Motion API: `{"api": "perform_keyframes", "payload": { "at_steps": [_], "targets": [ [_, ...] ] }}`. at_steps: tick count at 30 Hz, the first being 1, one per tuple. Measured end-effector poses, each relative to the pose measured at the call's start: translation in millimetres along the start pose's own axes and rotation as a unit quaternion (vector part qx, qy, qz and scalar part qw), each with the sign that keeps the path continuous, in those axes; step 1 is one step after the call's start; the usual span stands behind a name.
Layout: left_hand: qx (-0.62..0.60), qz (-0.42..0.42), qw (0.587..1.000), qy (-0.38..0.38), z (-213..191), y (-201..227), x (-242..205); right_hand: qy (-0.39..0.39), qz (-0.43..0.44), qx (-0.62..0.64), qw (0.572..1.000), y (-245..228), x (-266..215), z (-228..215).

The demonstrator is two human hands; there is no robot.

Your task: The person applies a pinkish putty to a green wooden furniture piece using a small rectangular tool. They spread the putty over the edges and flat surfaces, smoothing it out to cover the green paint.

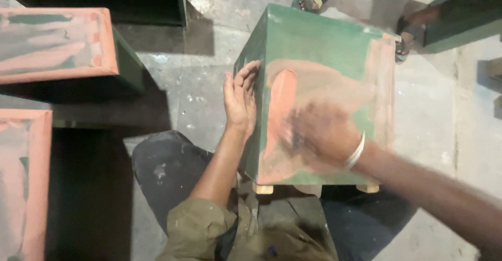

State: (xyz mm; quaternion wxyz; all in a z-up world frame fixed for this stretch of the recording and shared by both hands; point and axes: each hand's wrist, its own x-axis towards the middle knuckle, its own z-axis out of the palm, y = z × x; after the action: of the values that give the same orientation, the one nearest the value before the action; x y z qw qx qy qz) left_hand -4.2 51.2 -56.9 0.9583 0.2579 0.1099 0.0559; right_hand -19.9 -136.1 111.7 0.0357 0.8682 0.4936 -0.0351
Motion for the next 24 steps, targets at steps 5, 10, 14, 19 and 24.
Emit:
{"api": "perform_keyframes", "payload": {
  "at_steps": [5, 10, 14, 19, 24],
  "targets": [
    [-0.033, -0.026, 0.999, -0.027, -4, 14, 3, 0.109, 0.119, 0.033, 0.986, 61, 53, 28],
    [-0.037, -0.066, 0.997, -0.017, -21, 28, -3, 0.07, 0.206, 0.238, 0.947, -20, 54, 14],
    [-0.029, -0.087, 0.996, 0.01, -17, 40, 9, 0.089, 0.122, 0.179, 0.972, -94, 39, -16],
    [0.01, -0.04, 0.999, -0.019, -12, 20, 6, 0.021, 0.067, 0.197, 0.978, -29, 16, -7],
    [0.037, 0.016, 0.999, -0.028, -8, 6, 3, 0.141, -0.017, 0.143, 0.979, 26, 2, 33]
  ]
}}
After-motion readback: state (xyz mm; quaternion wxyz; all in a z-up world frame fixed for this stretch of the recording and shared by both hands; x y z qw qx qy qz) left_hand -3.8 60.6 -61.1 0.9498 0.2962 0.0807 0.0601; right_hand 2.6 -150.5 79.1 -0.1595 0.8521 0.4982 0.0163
